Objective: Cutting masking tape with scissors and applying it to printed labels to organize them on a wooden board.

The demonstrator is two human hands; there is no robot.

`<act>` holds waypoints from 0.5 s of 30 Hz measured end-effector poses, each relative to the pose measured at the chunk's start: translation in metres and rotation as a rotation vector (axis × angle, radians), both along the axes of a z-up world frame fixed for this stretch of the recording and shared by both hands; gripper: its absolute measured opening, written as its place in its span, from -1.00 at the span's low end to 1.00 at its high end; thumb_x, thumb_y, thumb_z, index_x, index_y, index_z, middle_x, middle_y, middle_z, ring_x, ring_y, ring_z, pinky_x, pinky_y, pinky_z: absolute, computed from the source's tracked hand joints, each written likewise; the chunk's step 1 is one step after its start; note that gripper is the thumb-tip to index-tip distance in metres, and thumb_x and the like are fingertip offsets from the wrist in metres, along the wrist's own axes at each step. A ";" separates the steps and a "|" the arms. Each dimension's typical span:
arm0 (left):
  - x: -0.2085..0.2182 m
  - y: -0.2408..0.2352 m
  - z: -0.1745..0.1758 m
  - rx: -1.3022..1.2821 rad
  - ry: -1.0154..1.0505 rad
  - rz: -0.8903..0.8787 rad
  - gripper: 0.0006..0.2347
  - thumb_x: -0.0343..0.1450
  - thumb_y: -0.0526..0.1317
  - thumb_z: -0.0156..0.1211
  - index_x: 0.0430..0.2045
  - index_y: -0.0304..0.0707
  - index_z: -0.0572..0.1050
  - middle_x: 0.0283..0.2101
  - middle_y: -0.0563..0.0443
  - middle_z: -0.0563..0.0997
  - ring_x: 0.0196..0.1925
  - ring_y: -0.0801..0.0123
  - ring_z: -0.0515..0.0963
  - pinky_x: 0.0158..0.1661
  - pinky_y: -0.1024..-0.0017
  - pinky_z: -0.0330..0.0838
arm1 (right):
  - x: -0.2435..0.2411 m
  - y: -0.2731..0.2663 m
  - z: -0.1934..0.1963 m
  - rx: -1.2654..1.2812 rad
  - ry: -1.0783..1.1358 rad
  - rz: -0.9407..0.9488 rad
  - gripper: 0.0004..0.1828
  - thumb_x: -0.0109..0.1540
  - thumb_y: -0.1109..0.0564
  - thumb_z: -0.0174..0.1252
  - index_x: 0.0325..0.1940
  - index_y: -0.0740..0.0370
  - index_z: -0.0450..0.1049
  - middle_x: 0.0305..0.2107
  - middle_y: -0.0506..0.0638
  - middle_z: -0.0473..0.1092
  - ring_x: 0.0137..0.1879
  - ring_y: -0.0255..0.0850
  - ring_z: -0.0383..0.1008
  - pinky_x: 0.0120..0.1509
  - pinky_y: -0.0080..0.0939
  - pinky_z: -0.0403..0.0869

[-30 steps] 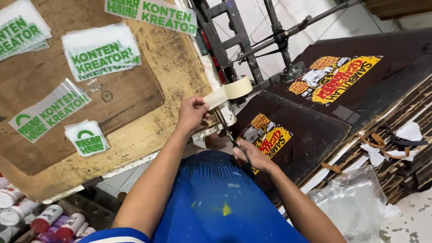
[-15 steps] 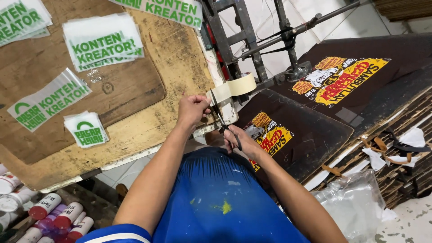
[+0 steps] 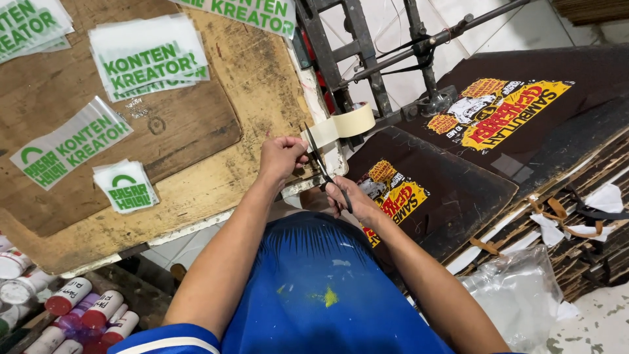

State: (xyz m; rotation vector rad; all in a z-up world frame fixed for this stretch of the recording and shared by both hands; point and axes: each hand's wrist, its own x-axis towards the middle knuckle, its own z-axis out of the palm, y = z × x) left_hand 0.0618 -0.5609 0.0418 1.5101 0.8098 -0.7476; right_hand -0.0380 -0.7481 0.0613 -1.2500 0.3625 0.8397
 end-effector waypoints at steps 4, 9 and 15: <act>0.000 0.001 0.003 0.005 0.002 -0.001 -0.82 0.36 -0.30 0.34 -0.26 -0.46 0.58 -0.46 -0.17 0.66 -0.54 0.48 0.67 -0.53 0.67 0.60 | 0.000 0.001 -0.001 0.002 -0.014 0.008 -0.49 0.36 -0.23 0.10 -0.41 0.25 0.39 -0.75 0.07 0.38 -0.61 -0.17 0.50 -0.43 -0.35 0.34; -0.001 0.001 0.001 -0.007 0.010 0.012 -0.83 0.35 -0.30 0.34 -0.27 -0.44 0.59 -0.45 -0.16 0.66 -0.50 0.46 0.69 -0.49 0.66 0.62 | 0.003 0.003 0.001 0.014 -0.035 0.005 -0.49 0.37 -0.22 0.08 -0.42 0.25 0.40 -0.76 0.08 0.38 -0.62 -0.16 0.49 -0.44 -0.34 0.34; -0.002 0.001 -0.005 -0.015 0.015 0.012 -0.84 0.36 -0.31 0.32 -0.27 -0.45 0.59 -0.44 -0.17 0.65 -0.49 0.46 0.69 -0.48 0.67 0.62 | -0.002 0.004 -0.001 -0.006 -0.046 -0.052 -0.53 0.37 -0.13 0.13 -0.45 0.26 0.37 -0.81 0.08 0.35 -0.69 -0.17 0.44 -0.50 -0.36 0.33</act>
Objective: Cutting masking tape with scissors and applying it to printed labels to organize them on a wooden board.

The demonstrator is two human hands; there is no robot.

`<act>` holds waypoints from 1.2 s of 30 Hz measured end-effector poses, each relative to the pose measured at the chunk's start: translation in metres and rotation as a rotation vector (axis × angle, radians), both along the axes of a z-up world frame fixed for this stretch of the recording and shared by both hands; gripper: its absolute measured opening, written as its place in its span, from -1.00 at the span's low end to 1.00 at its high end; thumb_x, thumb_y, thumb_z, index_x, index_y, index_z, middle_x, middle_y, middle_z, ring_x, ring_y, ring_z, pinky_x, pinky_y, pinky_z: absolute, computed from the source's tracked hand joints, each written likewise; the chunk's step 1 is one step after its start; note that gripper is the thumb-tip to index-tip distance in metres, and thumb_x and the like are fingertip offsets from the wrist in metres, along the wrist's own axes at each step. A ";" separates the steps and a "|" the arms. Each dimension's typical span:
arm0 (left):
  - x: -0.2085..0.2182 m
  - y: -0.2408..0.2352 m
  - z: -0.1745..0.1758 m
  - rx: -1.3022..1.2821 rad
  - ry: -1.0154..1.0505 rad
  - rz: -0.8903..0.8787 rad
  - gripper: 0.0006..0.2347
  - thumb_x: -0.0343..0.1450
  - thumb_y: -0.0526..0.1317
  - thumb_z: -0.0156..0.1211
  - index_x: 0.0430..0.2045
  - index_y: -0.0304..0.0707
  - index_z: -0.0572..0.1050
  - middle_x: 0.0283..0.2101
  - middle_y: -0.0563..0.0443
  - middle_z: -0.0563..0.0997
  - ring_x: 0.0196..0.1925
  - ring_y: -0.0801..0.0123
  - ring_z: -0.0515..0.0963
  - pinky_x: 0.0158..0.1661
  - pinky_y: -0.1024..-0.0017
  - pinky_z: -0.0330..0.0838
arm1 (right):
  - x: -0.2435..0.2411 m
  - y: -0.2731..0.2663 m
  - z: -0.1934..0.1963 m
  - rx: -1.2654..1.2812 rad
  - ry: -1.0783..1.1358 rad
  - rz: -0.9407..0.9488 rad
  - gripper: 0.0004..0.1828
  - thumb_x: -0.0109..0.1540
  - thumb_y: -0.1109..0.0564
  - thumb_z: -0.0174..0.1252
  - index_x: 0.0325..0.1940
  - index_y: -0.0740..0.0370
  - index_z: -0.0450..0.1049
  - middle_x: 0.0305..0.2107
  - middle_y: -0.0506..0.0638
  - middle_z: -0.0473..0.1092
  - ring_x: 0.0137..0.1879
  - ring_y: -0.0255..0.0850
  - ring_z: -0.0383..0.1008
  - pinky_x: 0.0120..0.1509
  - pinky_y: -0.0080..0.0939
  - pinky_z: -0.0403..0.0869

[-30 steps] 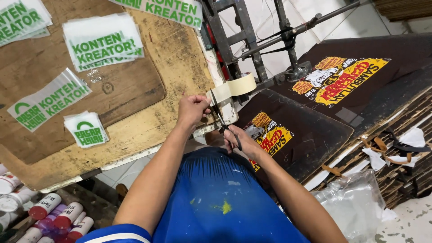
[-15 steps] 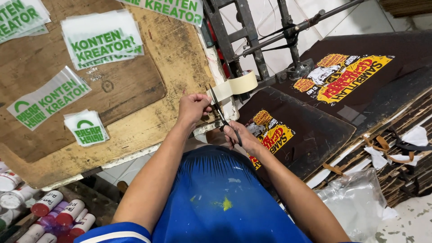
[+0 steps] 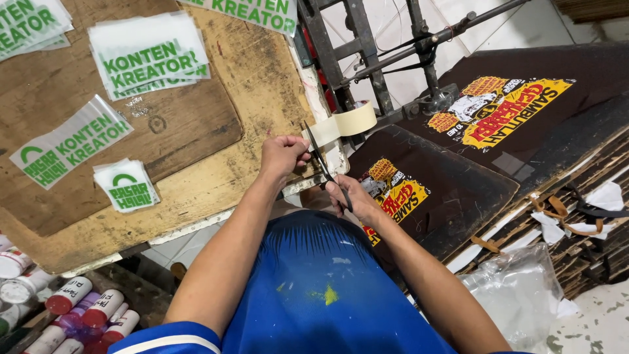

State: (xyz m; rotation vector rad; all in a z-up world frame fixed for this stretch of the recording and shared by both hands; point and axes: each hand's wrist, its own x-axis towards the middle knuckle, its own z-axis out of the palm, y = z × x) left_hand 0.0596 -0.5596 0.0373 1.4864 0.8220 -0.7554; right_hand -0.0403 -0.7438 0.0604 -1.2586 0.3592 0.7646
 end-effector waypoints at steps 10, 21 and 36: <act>0.001 0.002 0.010 -0.020 0.037 -0.023 -0.85 0.35 -0.32 0.32 -0.30 -0.43 0.60 -0.47 -0.16 0.66 -0.49 0.45 0.69 -0.46 0.65 0.63 | -0.008 0.009 0.000 -0.079 0.075 -0.126 -0.62 0.29 0.06 0.28 -0.45 0.34 0.32 -0.81 0.08 0.30 -0.72 -0.25 0.36 -0.67 -0.38 0.38; -0.027 0.094 0.024 -0.129 -0.073 -0.038 -0.84 0.36 -0.32 0.33 -0.27 -0.42 0.55 -0.40 -0.17 0.64 -0.45 0.39 0.69 -0.42 0.58 0.64 | -0.017 0.048 -0.004 -0.569 -0.114 0.117 -0.41 0.05 -0.21 0.50 -0.31 0.28 0.36 -0.61 0.14 0.35 -0.44 -0.06 0.44 -0.40 -0.12 0.38; -0.069 0.354 0.080 -0.108 -0.314 -0.157 -0.77 0.31 -0.41 0.04 -0.31 -0.30 0.66 -0.39 -0.10 0.70 -0.45 0.37 0.70 -0.36 0.44 0.61 | 0.029 0.243 0.028 -1.115 -0.872 0.449 -0.74 0.28 0.21 0.17 0.05 0.21 0.56 -0.14 0.14 0.42 0.04 0.17 0.51 0.08 0.03 0.51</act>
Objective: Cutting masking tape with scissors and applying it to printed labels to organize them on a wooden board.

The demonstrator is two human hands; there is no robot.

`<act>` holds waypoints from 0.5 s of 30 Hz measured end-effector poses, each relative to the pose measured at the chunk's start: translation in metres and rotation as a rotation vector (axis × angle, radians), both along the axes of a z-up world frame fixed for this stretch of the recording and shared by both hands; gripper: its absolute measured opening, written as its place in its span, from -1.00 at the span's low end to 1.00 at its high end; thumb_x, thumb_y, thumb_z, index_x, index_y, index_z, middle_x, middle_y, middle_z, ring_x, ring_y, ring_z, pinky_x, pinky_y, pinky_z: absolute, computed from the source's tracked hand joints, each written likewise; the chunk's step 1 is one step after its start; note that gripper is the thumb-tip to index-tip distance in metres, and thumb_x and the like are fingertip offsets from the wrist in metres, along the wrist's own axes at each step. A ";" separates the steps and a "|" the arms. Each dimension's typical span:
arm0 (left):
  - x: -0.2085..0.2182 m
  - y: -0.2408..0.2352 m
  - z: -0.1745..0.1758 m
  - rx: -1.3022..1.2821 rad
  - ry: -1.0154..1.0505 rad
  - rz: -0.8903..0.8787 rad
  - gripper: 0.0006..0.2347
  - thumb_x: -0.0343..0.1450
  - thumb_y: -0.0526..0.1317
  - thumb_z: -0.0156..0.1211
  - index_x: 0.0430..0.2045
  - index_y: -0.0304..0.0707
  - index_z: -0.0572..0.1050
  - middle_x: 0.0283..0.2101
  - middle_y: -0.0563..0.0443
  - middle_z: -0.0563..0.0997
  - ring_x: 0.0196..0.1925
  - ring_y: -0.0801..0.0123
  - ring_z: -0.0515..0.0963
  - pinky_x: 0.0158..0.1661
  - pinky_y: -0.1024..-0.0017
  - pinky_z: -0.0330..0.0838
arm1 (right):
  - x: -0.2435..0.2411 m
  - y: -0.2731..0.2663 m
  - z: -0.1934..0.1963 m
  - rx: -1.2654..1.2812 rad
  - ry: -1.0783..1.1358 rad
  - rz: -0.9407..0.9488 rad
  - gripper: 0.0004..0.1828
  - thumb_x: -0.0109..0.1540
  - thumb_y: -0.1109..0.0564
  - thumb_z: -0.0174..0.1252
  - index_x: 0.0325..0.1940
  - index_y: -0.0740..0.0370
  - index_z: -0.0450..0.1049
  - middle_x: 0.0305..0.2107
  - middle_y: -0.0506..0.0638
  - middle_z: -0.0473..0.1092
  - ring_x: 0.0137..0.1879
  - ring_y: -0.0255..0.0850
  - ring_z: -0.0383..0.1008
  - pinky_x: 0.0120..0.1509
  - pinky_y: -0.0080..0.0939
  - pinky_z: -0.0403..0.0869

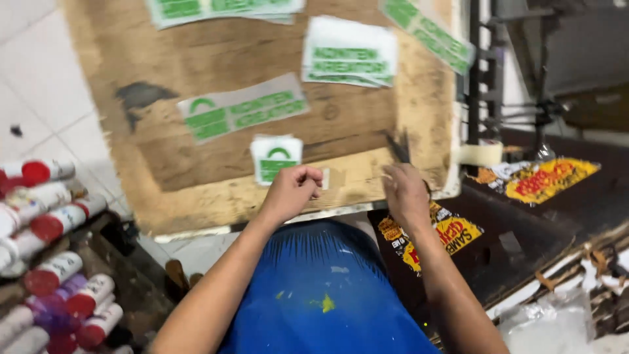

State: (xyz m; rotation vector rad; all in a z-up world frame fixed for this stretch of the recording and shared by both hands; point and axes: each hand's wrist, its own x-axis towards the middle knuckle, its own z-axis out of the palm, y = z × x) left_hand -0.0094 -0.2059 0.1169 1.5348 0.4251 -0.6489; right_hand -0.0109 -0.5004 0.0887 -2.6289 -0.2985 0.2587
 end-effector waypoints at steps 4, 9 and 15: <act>-0.004 0.046 -0.004 0.115 -0.061 -0.111 -0.78 0.34 -0.34 0.05 -0.31 -0.13 0.67 -0.34 -0.02 0.72 -0.21 0.18 0.72 -0.15 0.27 0.58 | 0.046 0.118 0.058 0.354 0.108 0.227 -0.71 0.28 0.11 0.28 0.10 0.05 0.58 -0.23 -0.02 0.48 0.00 -0.04 0.54 0.09 -0.10 0.52; -0.007 0.083 0.021 0.171 -0.125 -0.140 -0.78 0.35 -0.28 -0.01 -0.36 -0.11 0.65 -0.27 0.00 0.73 -0.11 -0.01 0.68 -0.07 0.13 0.56 | 0.072 0.184 0.054 0.263 0.163 0.532 -0.93 0.21 0.17 0.29 -0.25 0.12 0.53 -0.48 0.03 0.41 -0.26 0.12 0.51 -0.16 0.08 0.46; -0.010 0.107 0.025 0.136 -0.085 0.047 -0.82 0.36 -0.22 0.04 -0.34 -0.13 0.62 -0.27 -0.15 0.70 -0.13 -0.12 0.66 -0.10 0.09 0.55 | 0.086 0.202 0.022 0.233 0.186 0.580 -0.95 0.26 0.16 0.18 -0.26 0.00 0.50 -0.44 -0.13 0.43 -0.32 -0.07 0.52 -0.24 -0.07 0.45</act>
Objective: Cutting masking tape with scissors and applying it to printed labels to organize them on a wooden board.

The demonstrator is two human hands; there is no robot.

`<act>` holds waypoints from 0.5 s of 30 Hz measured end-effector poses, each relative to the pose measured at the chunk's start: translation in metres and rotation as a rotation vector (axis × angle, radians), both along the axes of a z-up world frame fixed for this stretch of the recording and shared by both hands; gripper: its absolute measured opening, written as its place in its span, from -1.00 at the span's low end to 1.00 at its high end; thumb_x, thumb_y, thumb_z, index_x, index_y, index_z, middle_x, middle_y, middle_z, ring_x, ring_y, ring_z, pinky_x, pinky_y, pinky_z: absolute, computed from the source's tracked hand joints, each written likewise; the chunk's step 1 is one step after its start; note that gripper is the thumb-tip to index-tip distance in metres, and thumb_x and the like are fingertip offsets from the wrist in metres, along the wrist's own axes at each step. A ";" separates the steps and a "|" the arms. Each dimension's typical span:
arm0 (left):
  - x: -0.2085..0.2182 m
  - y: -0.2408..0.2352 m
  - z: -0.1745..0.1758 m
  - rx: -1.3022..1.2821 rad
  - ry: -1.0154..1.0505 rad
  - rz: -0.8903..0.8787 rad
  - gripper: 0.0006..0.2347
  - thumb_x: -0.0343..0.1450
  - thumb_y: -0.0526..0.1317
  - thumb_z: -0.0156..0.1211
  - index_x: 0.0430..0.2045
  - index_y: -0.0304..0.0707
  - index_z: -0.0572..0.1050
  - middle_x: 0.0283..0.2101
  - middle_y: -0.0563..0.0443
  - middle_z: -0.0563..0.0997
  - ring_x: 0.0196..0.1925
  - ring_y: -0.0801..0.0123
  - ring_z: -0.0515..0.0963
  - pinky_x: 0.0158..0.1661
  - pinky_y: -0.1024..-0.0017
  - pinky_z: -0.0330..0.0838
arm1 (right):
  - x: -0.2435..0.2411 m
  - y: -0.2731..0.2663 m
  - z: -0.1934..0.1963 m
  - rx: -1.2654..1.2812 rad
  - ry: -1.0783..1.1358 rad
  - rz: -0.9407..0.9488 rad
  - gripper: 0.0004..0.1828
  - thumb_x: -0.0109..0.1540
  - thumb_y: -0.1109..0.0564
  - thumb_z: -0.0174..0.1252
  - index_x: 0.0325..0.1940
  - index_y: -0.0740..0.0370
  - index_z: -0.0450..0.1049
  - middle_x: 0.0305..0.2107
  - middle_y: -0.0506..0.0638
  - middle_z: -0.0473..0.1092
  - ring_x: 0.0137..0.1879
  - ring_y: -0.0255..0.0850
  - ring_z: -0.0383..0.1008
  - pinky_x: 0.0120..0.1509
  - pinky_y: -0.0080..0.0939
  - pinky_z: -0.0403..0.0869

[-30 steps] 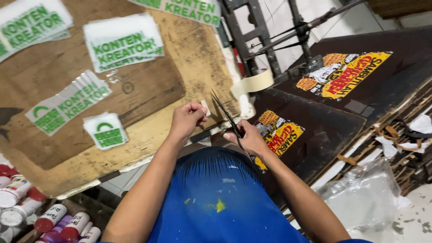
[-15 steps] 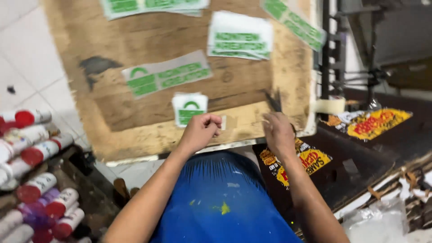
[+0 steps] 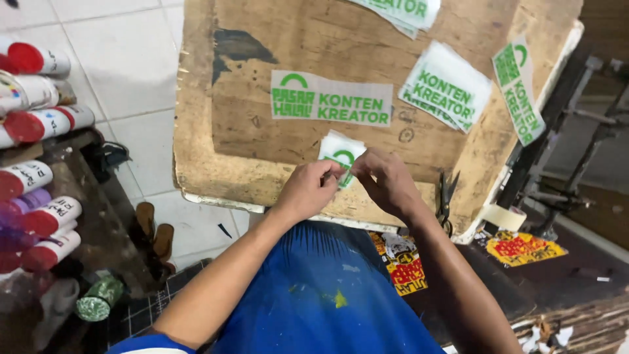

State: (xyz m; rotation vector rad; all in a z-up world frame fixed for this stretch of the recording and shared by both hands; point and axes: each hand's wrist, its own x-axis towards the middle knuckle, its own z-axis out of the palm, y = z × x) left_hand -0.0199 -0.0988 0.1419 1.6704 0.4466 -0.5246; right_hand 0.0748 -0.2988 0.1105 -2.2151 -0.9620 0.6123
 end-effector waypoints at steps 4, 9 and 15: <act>-0.010 -0.002 -0.045 0.087 -0.012 0.214 -0.65 0.34 -0.14 0.13 0.03 -0.09 0.52 -0.13 -0.20 0.69 -0.07 -0.06 0.67 -0.10 0.08 0.55 | 0.023 -0.008 -0.042 0.005 0.111 -0.033 -0.92 0.25 0.20 0.20 -0.17 0.11 0.50 -0.39 0.11 0.42 -0.18 0.16 0.49 -0.08 0.07 0.47; -0.010 0.034 -0.112 0.906 -0.671 0.016 -0.75 0.47 -0.20 0.11 0.00 -0.26 0.51 0.06 -0.14 0.48 0.16 0.02 0.47 0.03 0.15 0.49 | 0.077 0.004 -0.044 0.007 -0.043 0.040 -0.92 0.34 0.18 0.21 -0.12 0.19 0.45 -0.24 0.09 0.41 -0.10 0.07 0.48 0.01 -0.02 0.48; 0.008 0.060 -0.148 1.069 -1.057 -0.210 -0.65 0.54 -0.12 -0.06 0.12 -0.37 0.47 0.17 -0.27 0.47 0.26 -0.15 0.44 0.17 0.02 0.41 | 0.082 0.052 0.005 -0.063 0.163 0.351 -0.80 0.39 0.06 -0.03 -0.18 0.25 0.34 0.18 0.38 0.35 0.40 0.32 0.26 0.43 0.26 0.28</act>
